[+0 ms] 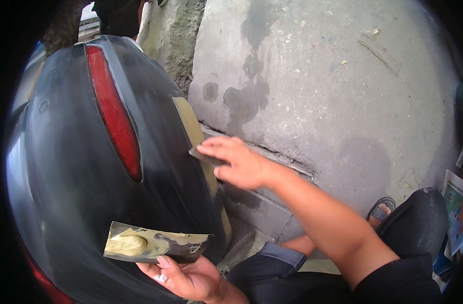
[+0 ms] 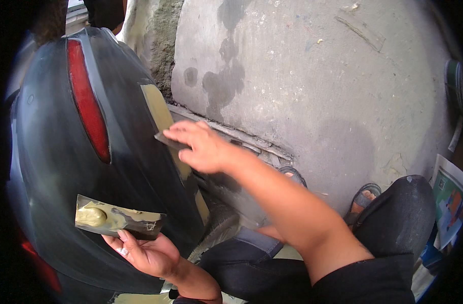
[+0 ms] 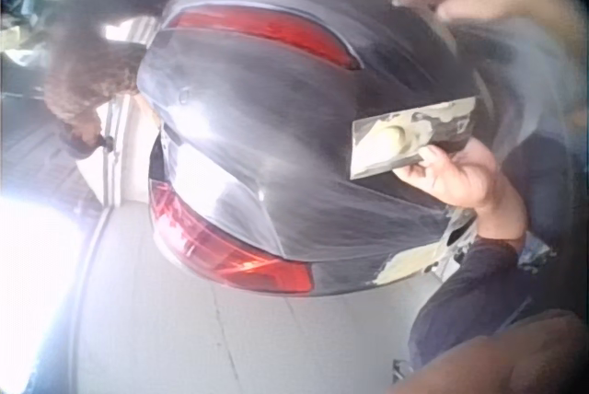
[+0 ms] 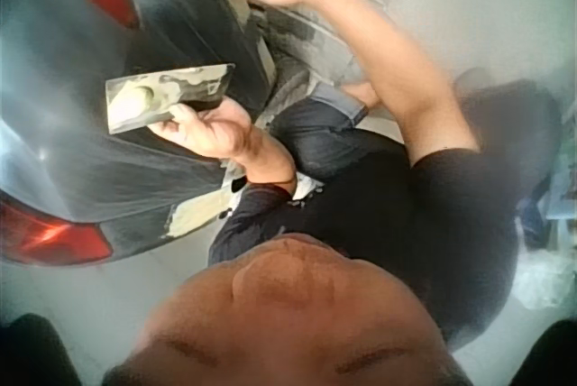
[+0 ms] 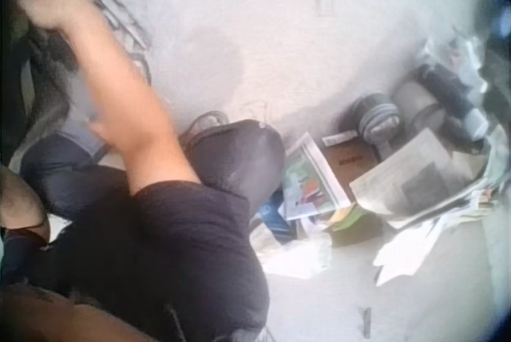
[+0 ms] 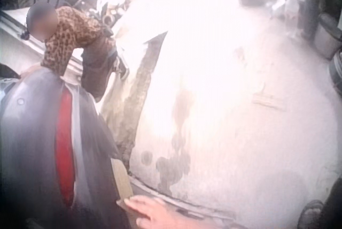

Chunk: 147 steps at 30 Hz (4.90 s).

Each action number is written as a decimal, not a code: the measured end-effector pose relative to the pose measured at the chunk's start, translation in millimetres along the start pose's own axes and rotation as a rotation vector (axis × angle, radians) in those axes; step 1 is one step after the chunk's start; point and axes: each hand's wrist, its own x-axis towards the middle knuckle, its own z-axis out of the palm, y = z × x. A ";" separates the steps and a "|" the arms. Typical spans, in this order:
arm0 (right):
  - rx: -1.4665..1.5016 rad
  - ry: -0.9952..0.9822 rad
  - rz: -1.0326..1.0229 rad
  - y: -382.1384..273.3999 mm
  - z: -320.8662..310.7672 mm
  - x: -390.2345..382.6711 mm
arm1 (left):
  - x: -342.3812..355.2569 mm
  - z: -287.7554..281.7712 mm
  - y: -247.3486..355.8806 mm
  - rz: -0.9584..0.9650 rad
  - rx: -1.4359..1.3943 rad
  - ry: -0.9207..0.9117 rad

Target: The person applies body filler to the rear panel of a car using a spreader and sands the filler smooth using a sanding block.

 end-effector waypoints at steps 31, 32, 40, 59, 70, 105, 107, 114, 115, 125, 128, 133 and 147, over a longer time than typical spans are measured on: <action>0.537 0.074 0.136 -53.7 -36.8 -54.1 | 0.7 3.7 3.4 -0.192 -0.168 -0.103; 0.846 0.080 0.231 -57.0 -40.4 -51.2 | 0.9 1.5 -1.1 -0.248 -0.203 -0.182; 1.009 0.034 0.276 -97.9 -43.4 -22.6 | -4.8 -4.2 -13.7 -0.683 -0.244 -0.356; 0.304 0.103 0.266 -5.9 -14.0 96.1 | -13.8 -52.4 -8.8 -0.244 -0.249 -0.107; 0.793 0.184 0.395 1.4 41.4 13.9 | -8.2 -47.6 4.3 -0.093 -0.264 -0.206; 0.123 -0.445 0.563 -59.6 103.1 -102.9 | -20.7 -48.2 29.5 -0.075 -0.349 -0.008; 0.079 -0.400 0.436 -22.5 110.7 -135.7 | -19.4 -42.8 21.5 -0.201 -0.429 -0.182; 0.202 -0.178 0.568 -32.7 21.7 -94.6 | -12.4 -14.8 37.6 -0.442 -0.558 -0.223; 0.184 -0.169 0.551 -40.8 10.4 -91.4 | -16.4 -14.0 39.5 -0.469 -0.584 -0.241; 0.090 0.179 0.438 -113.2 -52.9 -58.3 | 13.5 16.5 43.9 -0.705 -0.838 -0.464; 0.015 0.295 0.422 -105.8 -80.3 -85.1 | 20.3 25.2 60.8 -0.774 -0.908 -0.582; 0.139 0.402 0.658 -182.6 -78.8 -110.1 | 20.2 5.5 126.4 -0.927 -0.916 -0.672; -0.067 0.350 0.544 -463.3 -42.7 -117.1 | 21.6 -75.2 365.5 -1.060 -0.998 -0.691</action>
